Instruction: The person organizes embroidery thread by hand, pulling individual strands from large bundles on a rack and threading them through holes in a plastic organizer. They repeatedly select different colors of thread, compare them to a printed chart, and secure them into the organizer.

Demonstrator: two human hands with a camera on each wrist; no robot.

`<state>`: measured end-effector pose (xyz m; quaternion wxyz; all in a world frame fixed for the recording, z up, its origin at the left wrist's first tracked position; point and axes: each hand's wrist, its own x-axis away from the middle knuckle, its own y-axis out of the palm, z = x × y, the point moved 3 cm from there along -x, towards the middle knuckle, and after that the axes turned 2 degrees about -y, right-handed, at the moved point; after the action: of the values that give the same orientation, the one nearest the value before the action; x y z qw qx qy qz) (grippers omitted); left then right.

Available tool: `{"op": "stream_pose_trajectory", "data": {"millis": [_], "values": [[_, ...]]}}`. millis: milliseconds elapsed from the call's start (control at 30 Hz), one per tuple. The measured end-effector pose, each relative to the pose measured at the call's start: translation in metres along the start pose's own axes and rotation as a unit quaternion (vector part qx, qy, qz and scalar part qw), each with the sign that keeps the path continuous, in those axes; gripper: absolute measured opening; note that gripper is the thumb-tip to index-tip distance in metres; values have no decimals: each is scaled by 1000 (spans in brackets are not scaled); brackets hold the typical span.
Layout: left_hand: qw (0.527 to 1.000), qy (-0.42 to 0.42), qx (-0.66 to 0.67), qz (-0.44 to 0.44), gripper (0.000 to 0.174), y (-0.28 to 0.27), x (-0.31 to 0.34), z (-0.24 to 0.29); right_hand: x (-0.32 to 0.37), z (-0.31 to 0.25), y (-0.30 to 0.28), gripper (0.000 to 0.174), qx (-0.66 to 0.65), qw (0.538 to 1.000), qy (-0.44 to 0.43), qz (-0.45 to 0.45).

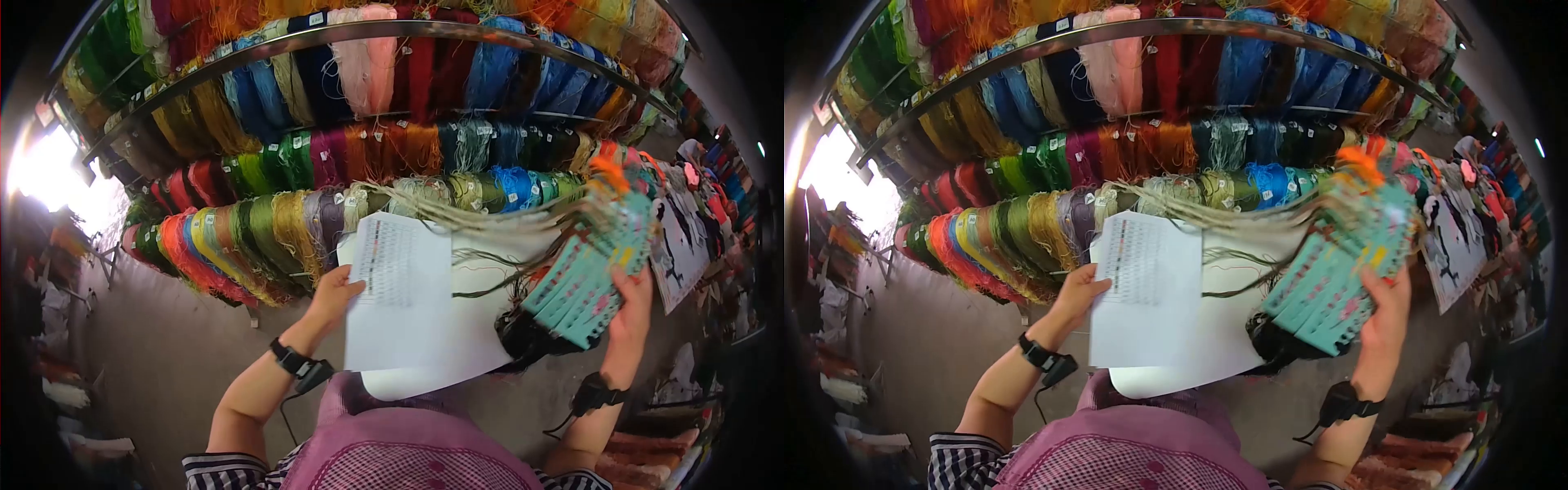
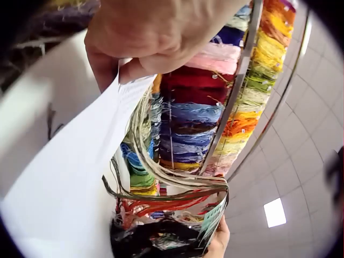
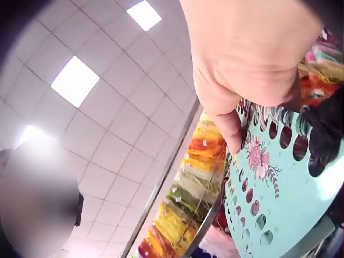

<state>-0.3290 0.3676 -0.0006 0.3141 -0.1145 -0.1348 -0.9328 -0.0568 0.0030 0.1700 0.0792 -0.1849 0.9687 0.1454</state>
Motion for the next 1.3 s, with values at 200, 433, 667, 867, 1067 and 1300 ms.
{"op": "stream_pose_trajectory", "data": {"millis": [200, 433, 667, 867, 1067, 1300], "values": [[996, -46, -68, 41, 27, 26, -51, -38, 25, 91, 54, 59, -45, 960, 232, -150], [824, 239, -480, 183, 26, 19, -111, 113, 53, 189, 37, 65, 378, 896, 138, -187], [832, 202, -472, 212, 28, 38, -243, 161, 61, 167, 55, 57, 517, 825, -67, -219], [762, 146, -553, 304, 31, 46, -271, 173, 55, 159, 60, 50, 495, 846, -3, -199], [805, 159, -504, 269, 22, 32, -270, 166, 37, 147, 60, 44, 521, 832, -53, -184], [987, 125, -100, 11, 11, 26, -232, 139, 6, 136, 86, 26, 461, 855, -75, -225]]}}
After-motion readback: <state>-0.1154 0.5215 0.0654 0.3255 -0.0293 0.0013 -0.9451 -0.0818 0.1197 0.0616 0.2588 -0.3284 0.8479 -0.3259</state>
